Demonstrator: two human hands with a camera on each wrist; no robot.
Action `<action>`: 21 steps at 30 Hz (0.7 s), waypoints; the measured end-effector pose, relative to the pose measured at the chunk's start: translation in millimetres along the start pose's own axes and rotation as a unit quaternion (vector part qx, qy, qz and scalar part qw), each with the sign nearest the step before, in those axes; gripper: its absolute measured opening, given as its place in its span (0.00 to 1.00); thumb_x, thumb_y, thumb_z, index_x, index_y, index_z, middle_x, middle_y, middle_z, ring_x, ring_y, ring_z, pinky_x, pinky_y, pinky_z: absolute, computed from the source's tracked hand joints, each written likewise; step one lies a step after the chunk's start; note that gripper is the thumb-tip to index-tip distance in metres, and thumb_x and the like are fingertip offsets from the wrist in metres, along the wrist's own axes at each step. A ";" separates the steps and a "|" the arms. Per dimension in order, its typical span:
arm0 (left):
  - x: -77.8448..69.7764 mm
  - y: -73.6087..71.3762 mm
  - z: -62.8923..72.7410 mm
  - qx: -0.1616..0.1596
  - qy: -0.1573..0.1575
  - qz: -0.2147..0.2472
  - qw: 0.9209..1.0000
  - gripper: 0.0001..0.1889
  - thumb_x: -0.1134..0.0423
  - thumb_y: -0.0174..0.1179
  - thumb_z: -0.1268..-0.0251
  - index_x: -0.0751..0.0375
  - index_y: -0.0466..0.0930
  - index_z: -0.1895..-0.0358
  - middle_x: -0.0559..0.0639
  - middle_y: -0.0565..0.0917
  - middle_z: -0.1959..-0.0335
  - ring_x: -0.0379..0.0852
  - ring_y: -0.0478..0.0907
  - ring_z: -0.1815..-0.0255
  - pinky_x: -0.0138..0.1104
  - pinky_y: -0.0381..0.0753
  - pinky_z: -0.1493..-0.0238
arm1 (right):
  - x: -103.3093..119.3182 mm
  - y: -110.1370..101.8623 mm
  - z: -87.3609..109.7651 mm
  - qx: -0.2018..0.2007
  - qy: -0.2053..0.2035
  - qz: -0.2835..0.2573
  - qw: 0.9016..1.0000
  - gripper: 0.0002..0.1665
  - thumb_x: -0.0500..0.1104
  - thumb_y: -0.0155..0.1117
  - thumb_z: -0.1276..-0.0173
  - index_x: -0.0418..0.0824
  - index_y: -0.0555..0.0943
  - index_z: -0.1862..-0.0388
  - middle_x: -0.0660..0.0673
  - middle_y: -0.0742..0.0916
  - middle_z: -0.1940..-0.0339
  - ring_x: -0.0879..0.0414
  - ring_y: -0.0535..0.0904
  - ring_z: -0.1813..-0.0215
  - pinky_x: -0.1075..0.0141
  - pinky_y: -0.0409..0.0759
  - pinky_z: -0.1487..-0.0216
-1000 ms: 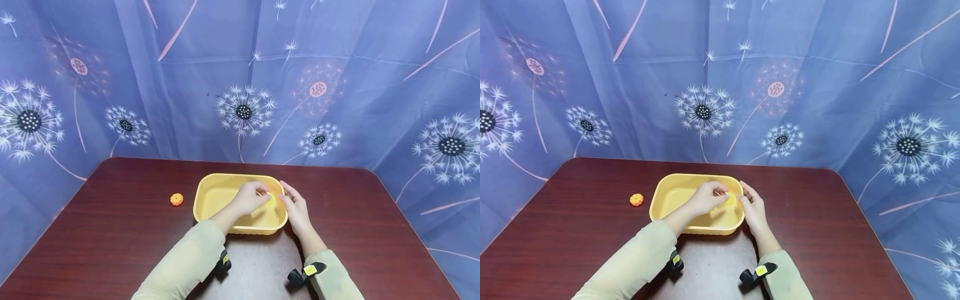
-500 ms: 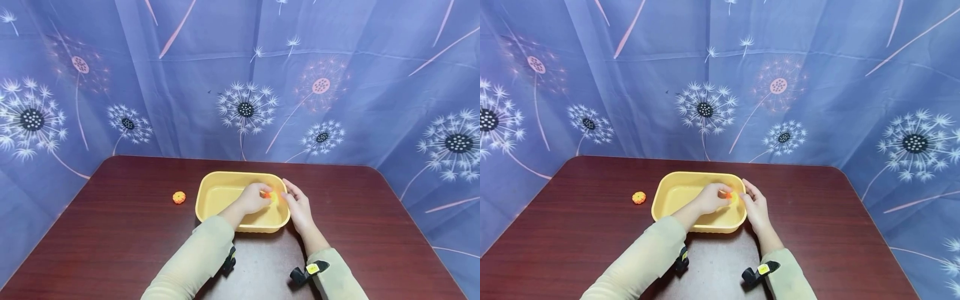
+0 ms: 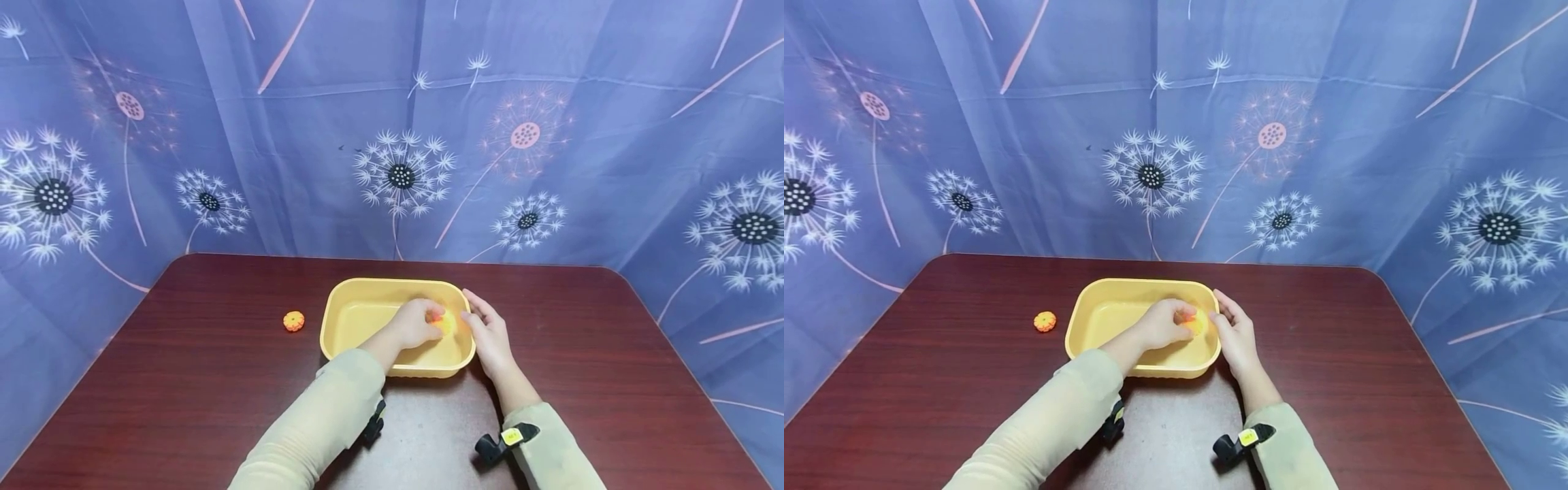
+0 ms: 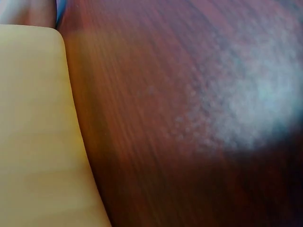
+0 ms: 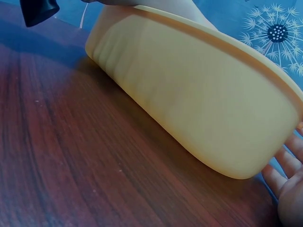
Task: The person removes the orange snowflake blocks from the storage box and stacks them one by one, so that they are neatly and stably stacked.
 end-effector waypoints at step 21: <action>1.6 2.0 -2.2 -0.002 -0.027 -0.146 0.989 0.15 0.53 0.73 0.54 0.55 0.82 0.64 0.47 0.72 0.66 0.41 0.69 0.64 0.28 0.71 0.59 | 0.2 0.0 -0.4 0.004 0.005 0.006 1.000 0.27 0.34 0.51 0.32 0.43 0.70 0.33 0.39 0.76 0.36 0.53 0.74 0.42 0.70 0.79 0.48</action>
Point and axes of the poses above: each hand's wrist, its own z-axis away from the middle knuckle, its own y-axis out of the palm, x = y × z, the point moved 7 cm from there along -z, towards the middle knuckle
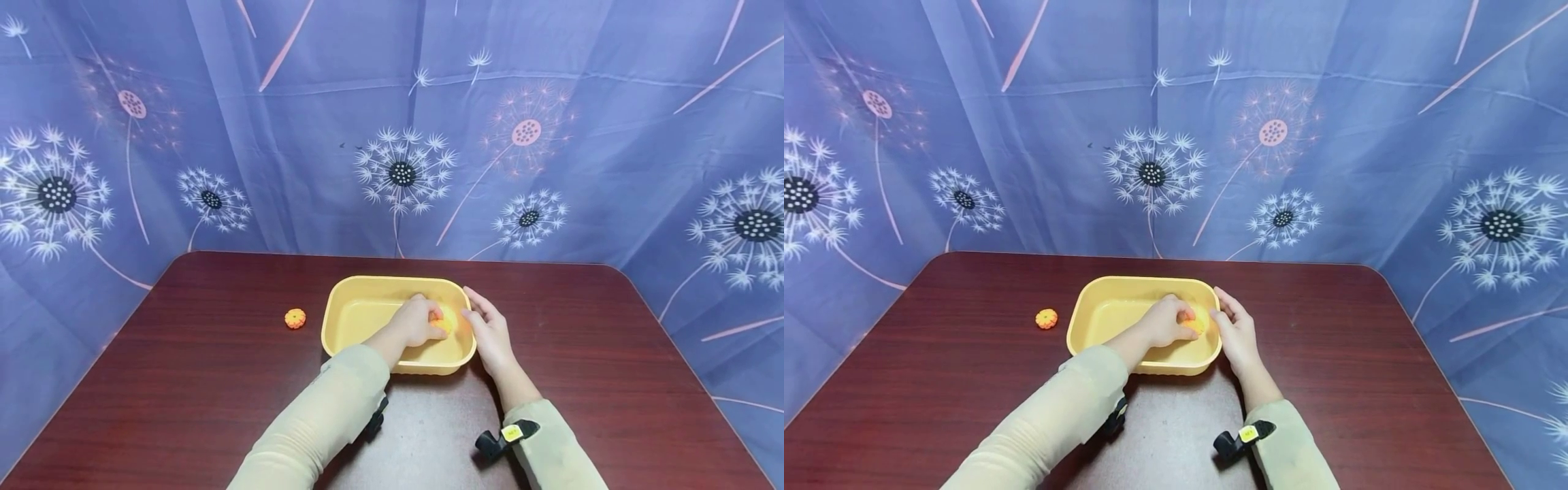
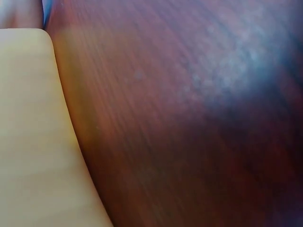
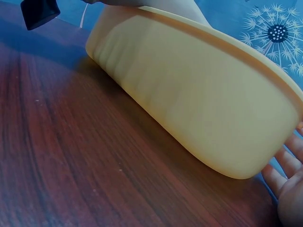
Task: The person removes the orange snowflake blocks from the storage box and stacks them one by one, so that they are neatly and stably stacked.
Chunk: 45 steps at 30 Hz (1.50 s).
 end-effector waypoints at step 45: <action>11.8 -34.7 18.3 -0.087 -0.029 0.327 0.940 0.18 0.68 0.69 0.51 0.66 0.80 0.54 0.52 0.81 0.71 0.39 0.77 0.71 0.28 0.77 0.66 | -1.7 -0.8 1.0 0.002 -0.006 -0.010 1.000 0.27 0.35 0.52 0.32 0.42 0.70 0.34 0.38 0.76 0.37 0.65 0.77 0.50 0.74 0.79 0.52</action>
Point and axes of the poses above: each hand's wrist, its own z-axis away from the middle knuckle, its own y-axis out of the palm, x = y × z, the point moved 7 cm from there along -z, towards the middle knuckle
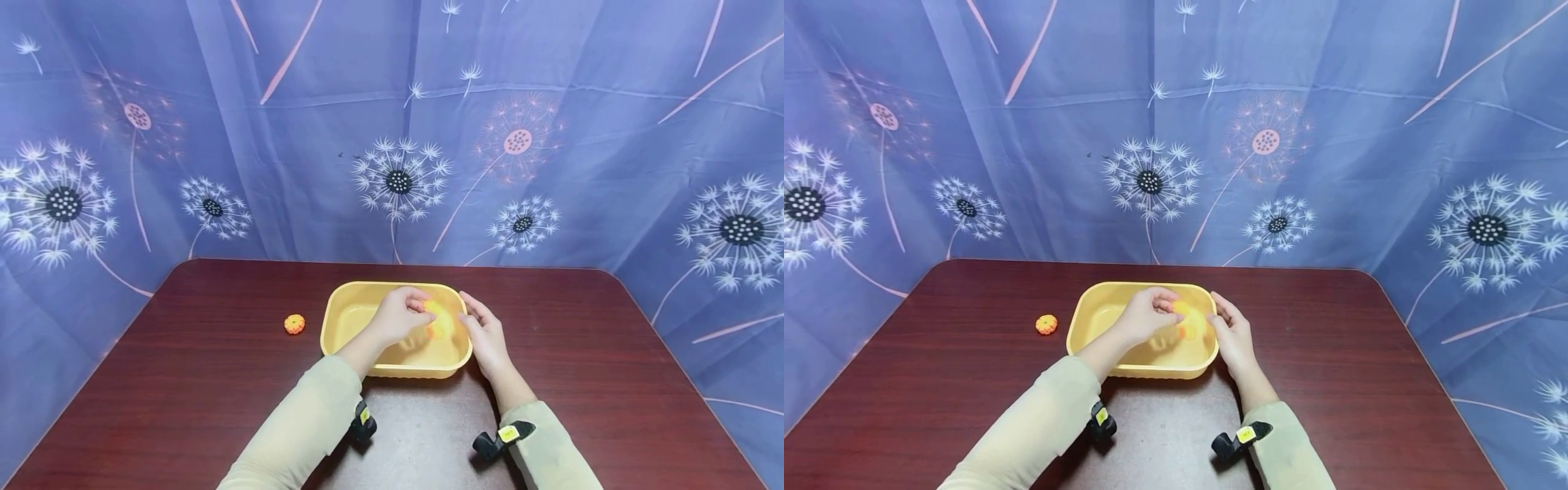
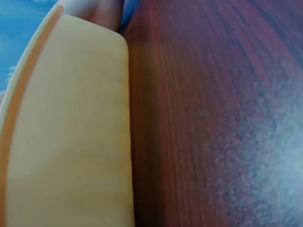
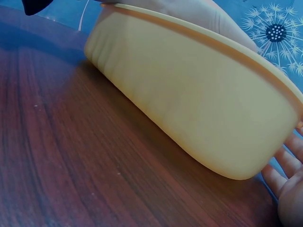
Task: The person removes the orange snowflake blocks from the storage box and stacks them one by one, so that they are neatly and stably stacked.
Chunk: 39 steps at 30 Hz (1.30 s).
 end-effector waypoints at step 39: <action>3.2 -94.6 53.0 -0.142 0.046 -0.039 0.988 0.18 0.69 0.64 0.43 0.61 0.80 0.47 0.55 0.84 0.69 0.41 0.79 0.70 0.27 0.77 0.68 | 0.7 -2.3 -0.7 -0.006 -0.003 0.040 0.999 0.27 0.36 0.51 0.31 0.43 0.69 0.32 0.41 0.75 0.34 0.62 0.74 0.42 0.75 0.77 0.51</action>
Point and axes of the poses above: each hand's wrist, its own z-axis away from the middle knuckle, its own y-axis out of the palm, x = y × z, the point moved 7 cm from there along -z, towards the middle knuckle
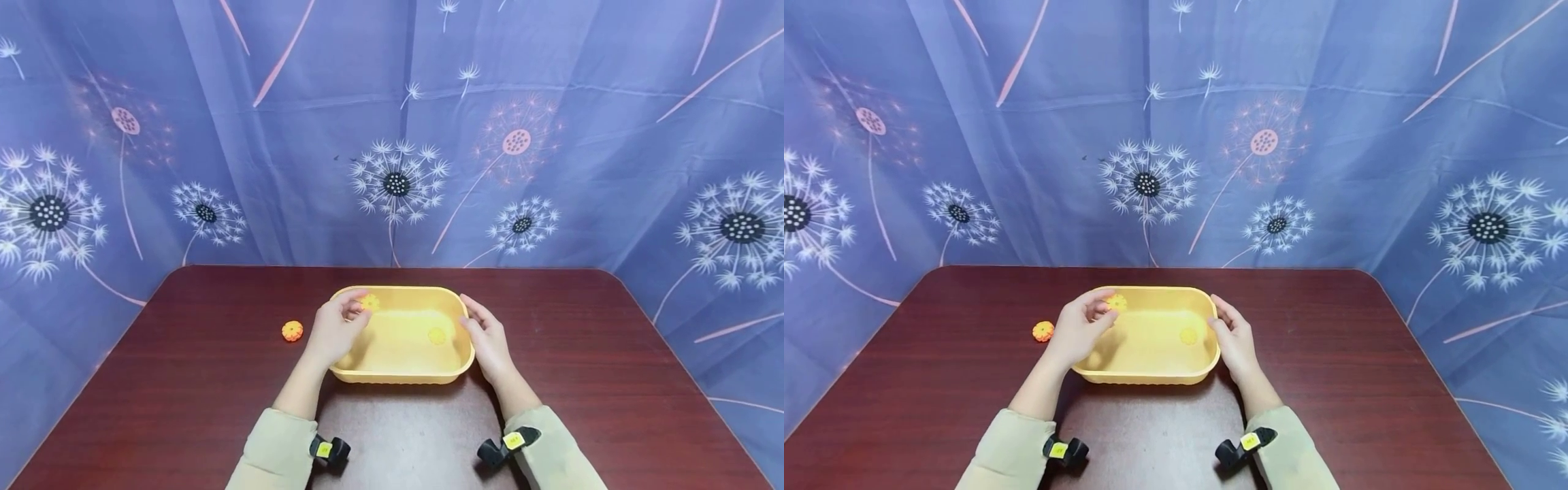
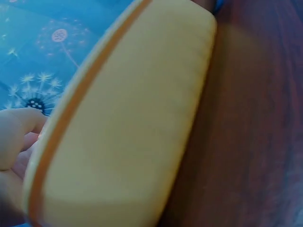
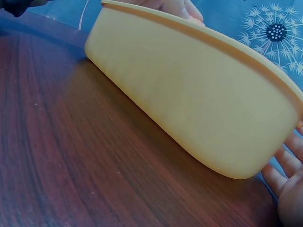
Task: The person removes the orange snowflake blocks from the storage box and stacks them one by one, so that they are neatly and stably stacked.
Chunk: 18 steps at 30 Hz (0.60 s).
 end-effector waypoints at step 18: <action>17.8 -35.4 -3.5 -0.033 -0.068 0.104 0.992 0.19 0.72 0.63 0.42 0.63 0.77 0.45 0.51 0.80 0.70 0.35 0.77 0.75 0.24 0.78 0.71 | 0.5 0.6 -1.0 0.005 -0.003 -0.001 1.000 0.27 0.35 0.51 0.31 0.41 0.69 0.32 0.39 0.75 0.34 0.70 0.75 0.47 0.76 0.78 0.51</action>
Point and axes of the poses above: each hand's wrist, its own z-axis away from the middle knuckle, its own y-axis out of the palm, x = y × z, the point moved 7 cm from there along -z, towards the middle knuckle
